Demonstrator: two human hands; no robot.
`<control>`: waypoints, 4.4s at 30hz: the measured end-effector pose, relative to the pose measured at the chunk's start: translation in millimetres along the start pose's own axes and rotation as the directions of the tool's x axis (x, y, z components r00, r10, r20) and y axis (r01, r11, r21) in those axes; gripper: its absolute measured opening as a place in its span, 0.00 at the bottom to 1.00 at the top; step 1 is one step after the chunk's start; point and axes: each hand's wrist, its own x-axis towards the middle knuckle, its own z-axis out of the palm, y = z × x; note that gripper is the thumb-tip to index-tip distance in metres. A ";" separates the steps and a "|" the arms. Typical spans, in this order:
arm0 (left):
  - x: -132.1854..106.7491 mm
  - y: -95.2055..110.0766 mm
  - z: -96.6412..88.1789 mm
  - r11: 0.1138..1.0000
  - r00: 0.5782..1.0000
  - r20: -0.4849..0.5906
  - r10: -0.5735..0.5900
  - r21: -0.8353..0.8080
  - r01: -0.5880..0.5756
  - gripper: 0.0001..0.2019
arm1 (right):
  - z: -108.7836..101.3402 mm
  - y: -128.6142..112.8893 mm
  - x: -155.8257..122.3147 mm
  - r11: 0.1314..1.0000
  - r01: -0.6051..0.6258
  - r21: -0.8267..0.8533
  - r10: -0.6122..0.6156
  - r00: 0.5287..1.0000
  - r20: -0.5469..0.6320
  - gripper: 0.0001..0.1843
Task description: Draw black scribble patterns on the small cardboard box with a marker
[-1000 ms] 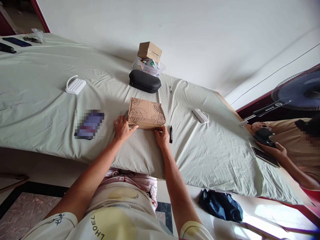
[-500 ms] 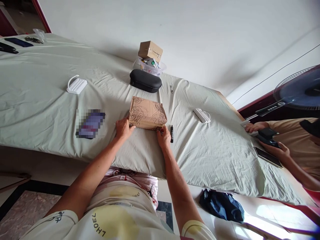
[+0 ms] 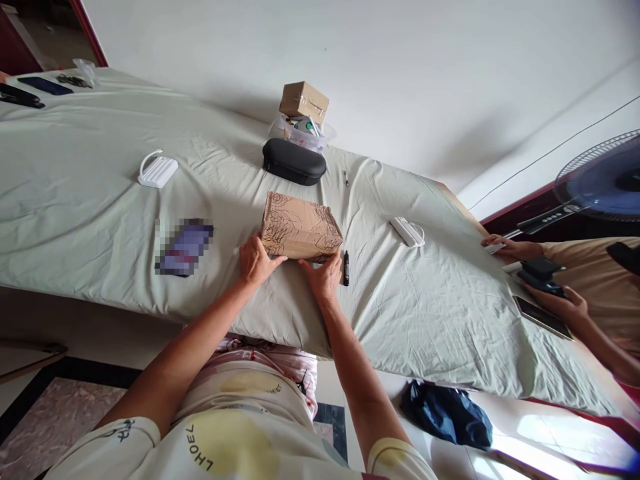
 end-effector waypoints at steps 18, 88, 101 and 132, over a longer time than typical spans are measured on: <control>12.1 -12.3 -21.7 0.950 0.949 -0.279 0.145 -0.229 -0.213 0.30 | -48.2 -7.9 18.8 0.870 0.241 0.431 -0.130 0.954 -0.270 0.19; 16.4 -12.7 -22.9 0.926 0.947 -0.194 0.255 -0.232 -0.297 0.27 | -53.3 -15.4 17.6 0.851 0.186 0.492 -0.177 0.982 -0.065 0.22; 8.5 -3.7 -23.6 0.880 0.903 -0.092 0.421 -0.203 -0.430 0.35 | -46.4 -41.3 -12.6 0.753 0.496 0.433 -0.567 0.823 0.044 0.10; 6.1 -5.2 -18.1 0.820 0.904 -0.083 0.420 -0.392 -0.417 0.25 | -39.1 -12.1 11.5 0.826 0.043 0.562 -0.074 0.997 0.032 0.20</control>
